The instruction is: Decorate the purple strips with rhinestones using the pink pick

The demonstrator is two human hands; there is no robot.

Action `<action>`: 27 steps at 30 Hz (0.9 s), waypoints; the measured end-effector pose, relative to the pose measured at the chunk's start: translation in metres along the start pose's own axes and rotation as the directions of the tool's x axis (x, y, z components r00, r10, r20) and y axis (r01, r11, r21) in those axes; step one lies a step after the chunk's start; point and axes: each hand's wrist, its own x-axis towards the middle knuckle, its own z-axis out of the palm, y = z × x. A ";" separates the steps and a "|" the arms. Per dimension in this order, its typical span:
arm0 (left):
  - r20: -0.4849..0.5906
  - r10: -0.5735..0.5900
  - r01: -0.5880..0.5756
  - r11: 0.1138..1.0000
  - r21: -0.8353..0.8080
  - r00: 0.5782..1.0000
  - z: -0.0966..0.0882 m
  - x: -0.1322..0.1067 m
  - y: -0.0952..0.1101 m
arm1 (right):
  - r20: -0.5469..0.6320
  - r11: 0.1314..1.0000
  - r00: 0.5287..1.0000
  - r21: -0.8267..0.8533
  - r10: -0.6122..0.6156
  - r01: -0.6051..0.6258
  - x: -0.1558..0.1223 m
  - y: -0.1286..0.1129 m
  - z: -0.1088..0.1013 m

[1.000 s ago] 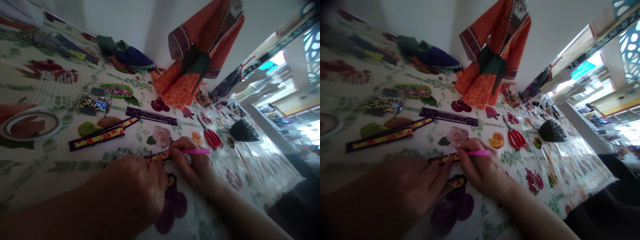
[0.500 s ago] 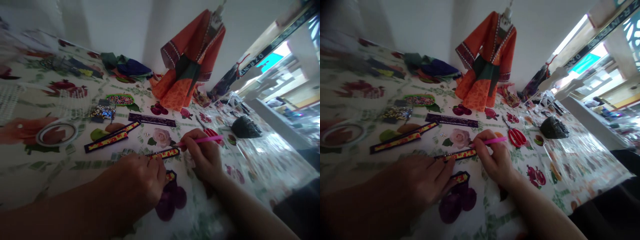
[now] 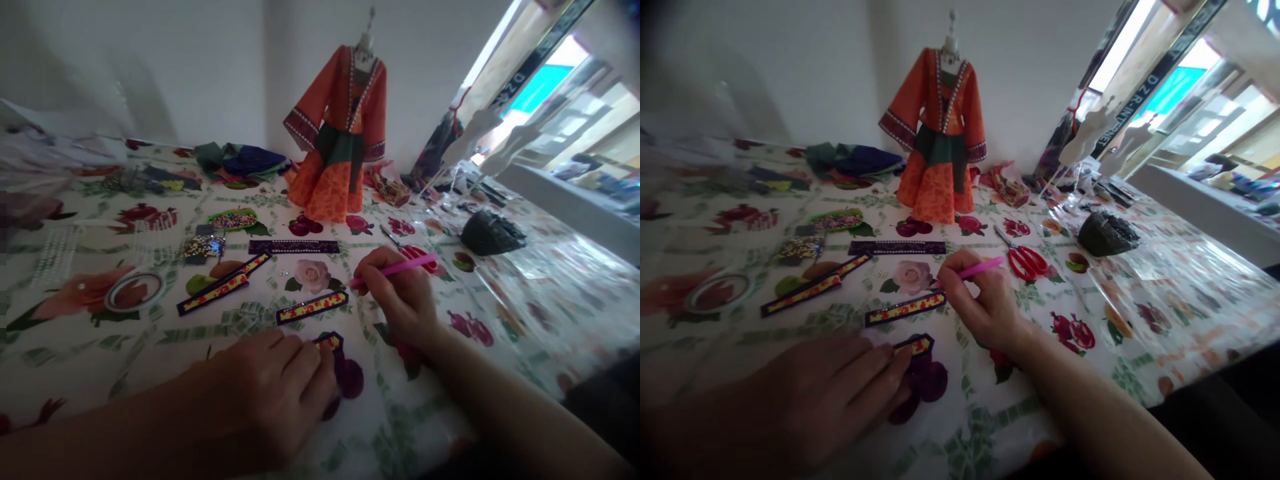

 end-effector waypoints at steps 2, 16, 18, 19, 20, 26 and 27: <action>-0.036 -0.066 0.067 0.998 0.018 0.997 0.008 0.001 -0.001 | 0.020 1.000 1.000 -0.004 -0.005 0.006 0.000 0.001 0.000; -0.054 -0.074 0.074 0.997 0.003 0.996 0.014 0.002 0.007 | 0.022 1.000 1.000 -0.001 -0.001 0.001 0.005 0.007 0.008; -0.093 -0.124 0.126 0.992 0.010 0.988 0.019 0.002 0.007 | 0.008 1.000 1.000 -0.025 -0.016 0.016 0.005 0.008 0.008; -0.103 -0.156 0.158 0.987 0.014 0.982 0.022 0.002 0.007 | 0.002 0.999 1.000 -0.039 -0.028 0.028 0.004 0.009 0.008; -0.110 -0.187 0.190 0.982 0.016 0.976 0.025 0.002 0.007 | 0.001 0.998 0.999 -0.053 -0.038 0.038 0.004 0.008 0.007; -0.106 -0.209 0.208 0.978 -0.022 0.972 0.031 0.002 0.008 | 0.047 0.984 0.992 -0.135 -0.114 0.120 0.006 -0.017 -0.006; -0.109 -0.213 0.212 0.977 -0.021 0.971 0.030 0.002 0.008 | 0.078 0.980 0.990 -0.149 -0.118 0.129 0.008 -0.024 -0.010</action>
